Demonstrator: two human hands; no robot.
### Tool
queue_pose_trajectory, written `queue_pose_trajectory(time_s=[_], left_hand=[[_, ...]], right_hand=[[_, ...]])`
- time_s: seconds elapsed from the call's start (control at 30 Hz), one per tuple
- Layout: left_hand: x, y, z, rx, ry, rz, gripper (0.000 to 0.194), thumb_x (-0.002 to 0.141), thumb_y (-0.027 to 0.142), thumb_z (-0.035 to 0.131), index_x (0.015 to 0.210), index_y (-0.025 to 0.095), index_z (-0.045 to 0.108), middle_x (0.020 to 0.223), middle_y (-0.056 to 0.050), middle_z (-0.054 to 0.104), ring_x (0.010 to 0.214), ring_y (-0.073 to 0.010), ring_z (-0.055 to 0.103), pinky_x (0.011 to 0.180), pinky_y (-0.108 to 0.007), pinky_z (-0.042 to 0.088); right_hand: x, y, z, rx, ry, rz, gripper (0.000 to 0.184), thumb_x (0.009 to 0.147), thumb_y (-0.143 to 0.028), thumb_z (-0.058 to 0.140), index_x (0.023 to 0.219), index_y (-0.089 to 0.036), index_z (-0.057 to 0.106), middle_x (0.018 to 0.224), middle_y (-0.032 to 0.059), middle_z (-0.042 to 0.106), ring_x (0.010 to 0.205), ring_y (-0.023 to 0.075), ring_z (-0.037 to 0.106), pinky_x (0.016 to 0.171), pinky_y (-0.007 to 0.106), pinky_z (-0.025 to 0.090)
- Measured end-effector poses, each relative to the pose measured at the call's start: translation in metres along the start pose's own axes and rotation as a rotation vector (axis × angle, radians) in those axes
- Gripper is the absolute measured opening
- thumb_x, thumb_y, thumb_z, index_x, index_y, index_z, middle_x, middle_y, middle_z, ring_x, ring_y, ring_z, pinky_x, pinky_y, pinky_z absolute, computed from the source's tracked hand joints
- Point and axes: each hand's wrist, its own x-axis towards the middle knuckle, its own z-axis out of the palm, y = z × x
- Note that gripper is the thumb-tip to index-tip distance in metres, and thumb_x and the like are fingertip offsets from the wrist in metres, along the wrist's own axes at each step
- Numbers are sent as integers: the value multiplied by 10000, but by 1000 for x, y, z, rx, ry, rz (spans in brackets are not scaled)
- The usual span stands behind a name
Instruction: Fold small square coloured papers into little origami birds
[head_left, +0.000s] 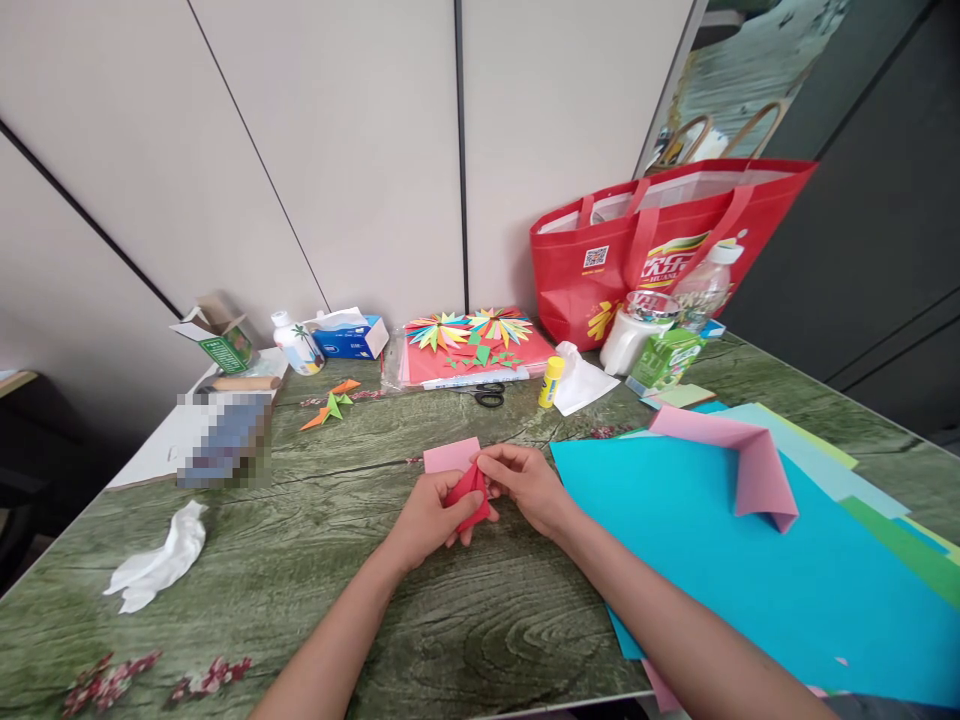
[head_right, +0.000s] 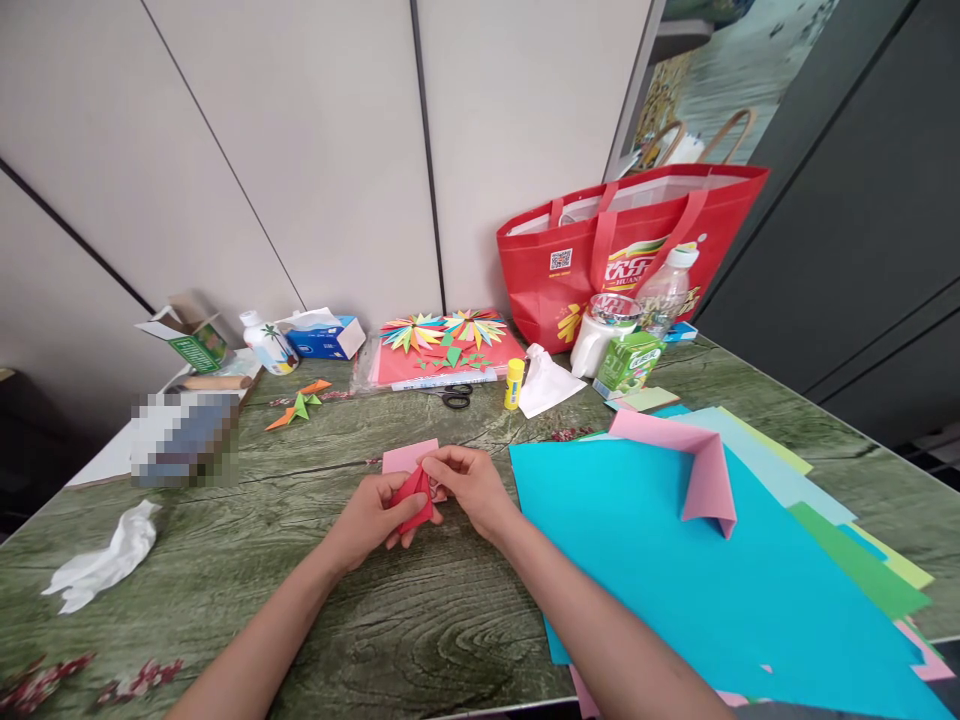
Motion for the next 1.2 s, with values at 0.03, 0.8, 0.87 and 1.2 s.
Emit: queue_pose_trajectory(time_s=[0.03,0.8,0.87,1.2], left_hand=[[0,0,0,3,-2,1,223,748,317,533,762,100,586,659,-58,667,335,-38,428,302,-139,285],[4,-4,0,-329,61,21,299,759,367,536,793,78,606,736,-96,653,644,-165,613,592,-296,515],[4,-5,-1,-351,72,5,293,737,355,571,794,71,615,757,-106,664,670,-180,625,649,-334,522],[4,-7,-2,-322,100,-71,339,699,366,612,879,80,608,754,-109,679,654,-202,653,661,-371,534]], right_hand=[[0,0,0,5,3,-4,224,627,-362,675,673,-147,634,503,-41,524,456,61,424,454,203,338],[3,-1,-6,-62,67,15,277,584,-338,701,798,-165,667,637,-6,624,499,76,478,476,211,381],[3,-1,-6,-57,43,17,268,587,-342,699,788,-168,673,625,-10,624,488,74,478,482,218,391],[3,3,-7,-3,39,98,243,546,-317,734,718,-157,678,598,-17,618,473,62,499,466,195,416]])
